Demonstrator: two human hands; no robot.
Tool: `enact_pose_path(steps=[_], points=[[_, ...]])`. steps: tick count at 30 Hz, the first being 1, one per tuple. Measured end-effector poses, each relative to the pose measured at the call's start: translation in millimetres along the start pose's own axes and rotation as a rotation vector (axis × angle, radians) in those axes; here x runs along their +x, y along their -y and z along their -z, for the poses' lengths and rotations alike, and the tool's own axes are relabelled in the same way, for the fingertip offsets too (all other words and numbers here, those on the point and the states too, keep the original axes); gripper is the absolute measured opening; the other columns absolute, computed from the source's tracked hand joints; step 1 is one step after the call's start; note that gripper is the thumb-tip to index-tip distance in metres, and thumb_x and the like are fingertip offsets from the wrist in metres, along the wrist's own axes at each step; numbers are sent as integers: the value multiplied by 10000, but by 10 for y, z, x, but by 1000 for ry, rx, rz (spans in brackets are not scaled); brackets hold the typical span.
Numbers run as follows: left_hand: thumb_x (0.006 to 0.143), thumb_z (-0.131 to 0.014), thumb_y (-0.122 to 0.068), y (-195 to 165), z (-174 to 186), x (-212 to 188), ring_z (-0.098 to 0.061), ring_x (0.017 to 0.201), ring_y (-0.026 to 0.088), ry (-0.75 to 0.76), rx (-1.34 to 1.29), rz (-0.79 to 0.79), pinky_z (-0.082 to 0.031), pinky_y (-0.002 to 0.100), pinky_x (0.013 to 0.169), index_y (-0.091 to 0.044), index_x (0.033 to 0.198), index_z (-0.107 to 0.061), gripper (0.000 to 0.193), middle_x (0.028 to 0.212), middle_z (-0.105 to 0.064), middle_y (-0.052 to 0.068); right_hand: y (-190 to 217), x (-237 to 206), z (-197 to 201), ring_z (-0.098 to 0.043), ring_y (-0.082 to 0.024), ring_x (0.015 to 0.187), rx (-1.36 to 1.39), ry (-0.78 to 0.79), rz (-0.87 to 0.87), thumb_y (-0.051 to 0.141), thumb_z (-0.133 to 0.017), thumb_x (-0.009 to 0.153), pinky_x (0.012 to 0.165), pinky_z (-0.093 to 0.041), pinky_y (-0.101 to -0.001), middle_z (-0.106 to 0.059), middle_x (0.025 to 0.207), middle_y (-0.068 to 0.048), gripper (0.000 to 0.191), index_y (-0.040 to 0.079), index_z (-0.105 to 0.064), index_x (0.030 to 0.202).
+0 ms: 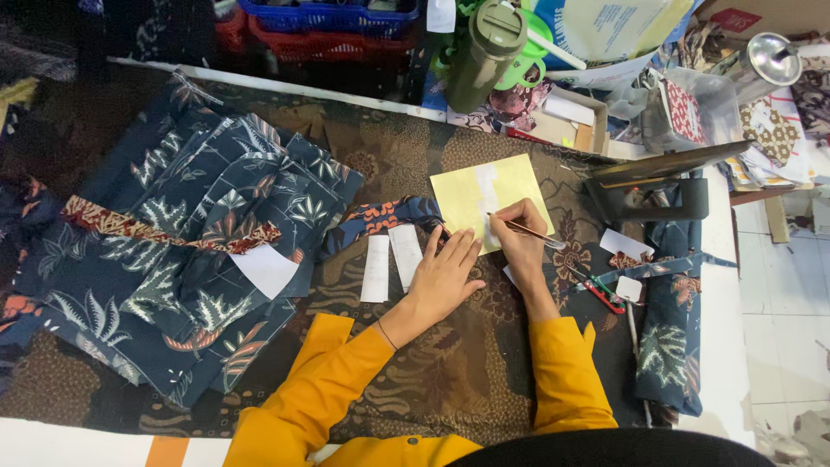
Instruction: The person writes on small white paper labels with a pen, then folds and stacks patterned garments. The person places labels on the folded garments and arranges them into neat piles on the table.
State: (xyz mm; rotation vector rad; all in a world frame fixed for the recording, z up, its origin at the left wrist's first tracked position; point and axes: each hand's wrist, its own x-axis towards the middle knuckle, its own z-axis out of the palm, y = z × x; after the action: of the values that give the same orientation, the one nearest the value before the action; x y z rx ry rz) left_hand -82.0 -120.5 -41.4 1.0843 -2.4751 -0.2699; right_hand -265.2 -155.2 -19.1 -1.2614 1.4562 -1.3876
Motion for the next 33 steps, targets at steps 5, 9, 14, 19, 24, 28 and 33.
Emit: enact_pose_path(steps=[5,9,14,19,24,28,33], points=[[924,-613,-535,1,-19,-5,-358,1475,285,-6,-1,-1,-139,548,1253,1,1490,-460,794,1541,-451,170,-14,31,-43,-604,-55,790,12,7,-16,14,-723,907,723,-496,-219,-657,899,-23,146,26,-578,906],[926,-613,-533,-3,-15,-15,-356,1479,283,-3,-4,2,-143,547,1254,2,1489,-460,791,1546,-447,170,3,32,-66,-595,-49,792,-17,-3,-21,21,-728,906,720,-492,-215,-654,903,-18,141,24,-587,909],[932,-608,-538,-6,-1,-17,-357,1475,287,-3,13,-4,-151,544,1253,8,1491,-459,795,1548,-444,174,35,21,-75,-577,-43,784,-41,24,-10,31,-728,924,702,-479,-214,-648,898,-12,144,24,-586,906],[930,-612,-537,-15,13,-21,-361,1474,284,0,28,-6,-153,546,1250,7,1485,-464,791,1541,-450,169,44,17,-78,-588,-44,788,-80,14,6,28,-729,918,708,-489,-214,-649,886,-12,148,24,-582,902],[921,-620,-533,-8,16,-22,-369,1468,285,-15,12,-7,-159,546,1253,5,1489,-471,796,1535,-457,167,47,19,-66,-595,-56,781,-46,0,-12,13,-720,911,708,-491,-219,-646,874,-17,157,25,-566,885],[921,-625,-530,0,8,-13,-381,1461,283,-19,16,-8,-165,548,1251,2,1485,-476,790,1529,-468,166,55,6,-23,-600,-61,789,-41,-36,-18,-3,-716,889,720,-492,-220,-647,880,-20,158,24,-561,875],[914,-629,-532,1,10,-14,-382,1458,285,-19,13,-2,-167,546,1246,5,1483,-480,797,1527,-470,170,30,-20,-5,-592,-64,804,0,13,0,-12,-711,895,737,-489,-222,-640,896,-24,157,25,-558,893]])
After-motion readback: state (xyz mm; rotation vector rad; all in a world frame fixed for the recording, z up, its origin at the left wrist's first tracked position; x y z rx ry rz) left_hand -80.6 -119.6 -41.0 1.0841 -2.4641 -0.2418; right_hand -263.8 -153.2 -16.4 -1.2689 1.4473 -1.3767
